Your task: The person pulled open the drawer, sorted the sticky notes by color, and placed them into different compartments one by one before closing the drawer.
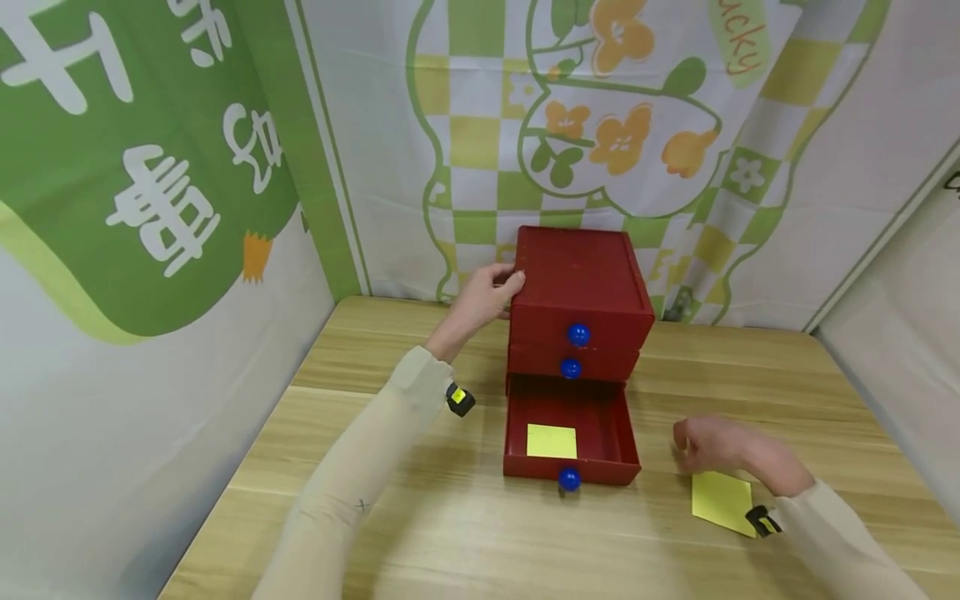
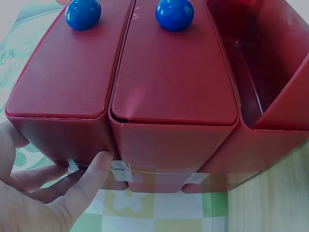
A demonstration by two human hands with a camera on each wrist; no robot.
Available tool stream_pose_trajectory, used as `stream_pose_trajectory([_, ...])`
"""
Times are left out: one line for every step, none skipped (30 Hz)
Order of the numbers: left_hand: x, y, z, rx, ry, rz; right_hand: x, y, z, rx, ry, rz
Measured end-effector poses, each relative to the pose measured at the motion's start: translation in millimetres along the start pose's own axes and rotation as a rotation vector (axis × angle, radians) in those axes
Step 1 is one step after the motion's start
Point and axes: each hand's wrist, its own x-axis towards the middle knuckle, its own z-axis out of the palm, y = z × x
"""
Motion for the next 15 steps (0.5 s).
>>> stream_pose_trajectory([-0.1,0.0,0.1,0.001,0.000,-0.001,-0.7,1,1,-0.006,0.005,0.000])
stream_pose_trajectory([-0.1,0.0,0.3,0.000,0.000,0.000,-1.2,2,3,-0.010,0.010,0.000])
stream_pose_trajectory([-0.1,-0.2,0.3,-0.003,0.000,0.000,-1.7,3,4,-0.014,0.014,0.000])
stream_pose_trajectory([0.1,-0.4,0.1,-0.003,0.000,0.000,-2.4,3,5,-0.012,0.014,0.008])
stream_pose_trajectory([0.3,-0.7,0.0,-0.005,0.000,0.000,-2.9,3,7,-0.011,0.013,0.012])
stream_pose_trajectory([0.5,-0.9,-0.2,-0.005,-0.001,-0.001,-3.1,4,8,-0.012,0.012,0.015])
stream_pose_trajectory([0.7,-1.1,-0.2,-0.003,-0.001,-0.001,-3.8,4,9,-0.019,0.011,0.009])
stream_pose_trajectory([0.9,-1.4,-0.4,-0.004,-0.001,-0.002,-4.1,5,10,-0.021,0.010,0.007])
stream_pose_trajectory([1.0,-1.7,-0.6,-0.001,0.000,-0.004,-4.3,6,12,-0.028,0.009,-0.004])
stream_pose_trajectory([1.0,-1.9,-0.7,0.003,0.000,-0.005,-4.5,6,13,-0.031,0.009,-0.015])
stream_pose_trajectory([1.0,-1.9,-0.7,0.004,0.000,-0.006,-4.4,7,14,-0.036,0.011,-0.028])
stream_pose_trajectory([1.2,-2.1,-0.6,0.005,0.000,-0.007,-4.3,7,15,-0.034,0.014,-0.034])
stream_pose_trajectory([1.3,-2.3,-0.6,0.004,-0.001,-0.008,-4.5,7,16,-0.035,0.019,-0.049])
stream_pose_trajectory([1.2,-2.4,-0.5,0.006,-0.002,-0.009,-4.3,8,17,-0.038,0.025,-0.063])
stream_pose_trajectory([1.1,-2.4,-0.2,0.007,-0.004,-0.009,-4.4,9,17,-0.043,0.030,-0.076])
